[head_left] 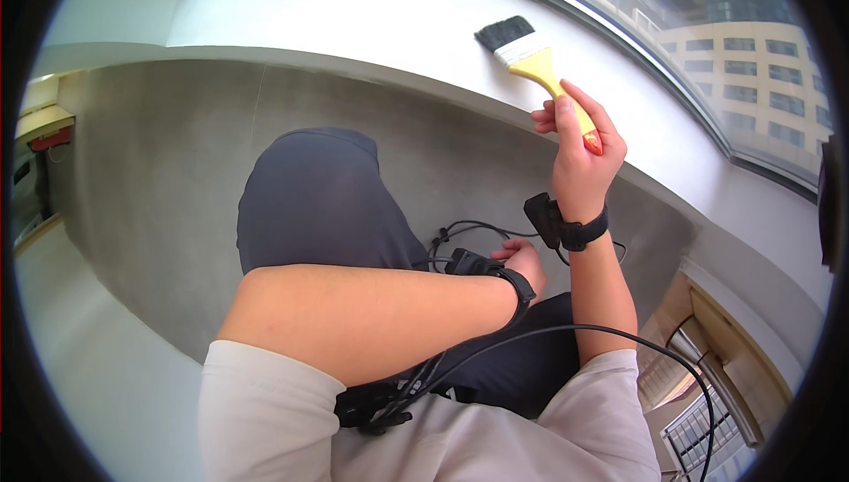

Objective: Apply paint or sealant to the edge of a wall near a window using a brush.

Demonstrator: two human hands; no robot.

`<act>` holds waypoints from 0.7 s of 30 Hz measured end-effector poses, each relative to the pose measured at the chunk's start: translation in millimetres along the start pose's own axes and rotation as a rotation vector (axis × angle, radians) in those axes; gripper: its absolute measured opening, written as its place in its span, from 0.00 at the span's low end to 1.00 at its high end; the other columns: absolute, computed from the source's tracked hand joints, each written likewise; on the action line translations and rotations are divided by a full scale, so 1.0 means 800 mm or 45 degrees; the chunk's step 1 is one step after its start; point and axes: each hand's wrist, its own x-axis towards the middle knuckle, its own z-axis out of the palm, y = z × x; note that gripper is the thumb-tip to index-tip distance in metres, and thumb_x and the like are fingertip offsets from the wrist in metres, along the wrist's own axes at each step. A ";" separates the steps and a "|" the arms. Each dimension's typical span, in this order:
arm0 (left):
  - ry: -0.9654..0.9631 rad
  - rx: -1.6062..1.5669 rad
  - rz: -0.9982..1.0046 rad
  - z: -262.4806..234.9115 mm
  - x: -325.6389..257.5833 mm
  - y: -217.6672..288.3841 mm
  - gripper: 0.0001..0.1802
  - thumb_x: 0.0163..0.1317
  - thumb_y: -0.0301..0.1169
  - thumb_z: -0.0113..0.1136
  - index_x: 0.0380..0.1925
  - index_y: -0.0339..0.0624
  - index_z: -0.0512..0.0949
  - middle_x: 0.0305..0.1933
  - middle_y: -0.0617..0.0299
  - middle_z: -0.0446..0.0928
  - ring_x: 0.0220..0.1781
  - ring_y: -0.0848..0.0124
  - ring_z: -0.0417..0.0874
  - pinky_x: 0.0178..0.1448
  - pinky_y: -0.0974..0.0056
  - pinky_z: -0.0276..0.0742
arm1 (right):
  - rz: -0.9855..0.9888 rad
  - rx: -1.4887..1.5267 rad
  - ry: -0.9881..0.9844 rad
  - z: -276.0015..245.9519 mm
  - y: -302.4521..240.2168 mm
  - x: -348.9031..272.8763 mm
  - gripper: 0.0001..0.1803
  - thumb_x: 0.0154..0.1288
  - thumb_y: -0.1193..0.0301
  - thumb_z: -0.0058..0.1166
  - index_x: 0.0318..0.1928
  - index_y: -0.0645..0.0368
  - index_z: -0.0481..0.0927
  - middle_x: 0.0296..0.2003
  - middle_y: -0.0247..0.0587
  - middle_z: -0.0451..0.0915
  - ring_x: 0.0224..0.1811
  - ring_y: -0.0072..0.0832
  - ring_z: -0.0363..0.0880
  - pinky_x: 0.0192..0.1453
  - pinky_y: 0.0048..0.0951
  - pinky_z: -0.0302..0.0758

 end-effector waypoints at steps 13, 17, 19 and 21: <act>-0.004 0.025 -0.007 0.002 0.007 0.004 0.13 0.63 0.33 0.58 0.40 0.43 0.89 0.36 0.53 0.86 0.35 0.49 0.86 0.46 0.45 0.74 | -0.016 -0.183 -0.137 0.013 0.010 -0.003 0.14 0.68 0.75 0.63 0.52 0.69 0.84 0.32 0.42 0.86 0.32 0.23 0.86 0.37 0.22 0.79; -0.019 0.000 0.010 0.002 0.008 0.003 0.13 0.62 0.33 0.59 0.41 0.44 0.89 0.35 0.53 0.86 0.35 0.50 0.86 0.46 0.44 0.74 | -0.269 -0.447 0.001 -0.003 0.011 0.011 0.11 0.65 0.74 0.65 0.45 0.67 0.86 0.28 0.43 0.84 0.26 0.26 0.82 0.33 0.26 0.76; -0.017 0.015 0.029 0.000 0.008 0.003 0.12 0.62 0.32 0.59 0.40 0.44 0.89 0.35 0.53 0.86 0.34 0.50 0.86 0.45 0.45 0.74 | -0.315 -0.546 0.159 -0.016 0.004 0.019 0.10 0.64 0.74 0.66 0.43 0.67 0.87 0.27 0.44 0.83 0.25 0.28 0.81 0.32 0.28 0.76; -0.024 0.031 0.062 0.000 0.007 0.001 0.12 0.62 0.32 0.59 0.40 0.44 0.89 0.34 0.53 0.86 0.33 0.51 0.86 0.45 0.45 0.74 | -0.349 -0.707 0.326 -0.021 -0.004 0.020 0.09 0.64 0.74 0.66 0.42 0.66 0.87 0.26 0.44 0.82 0.24 0.31 0.80 0.30 0.31 0.75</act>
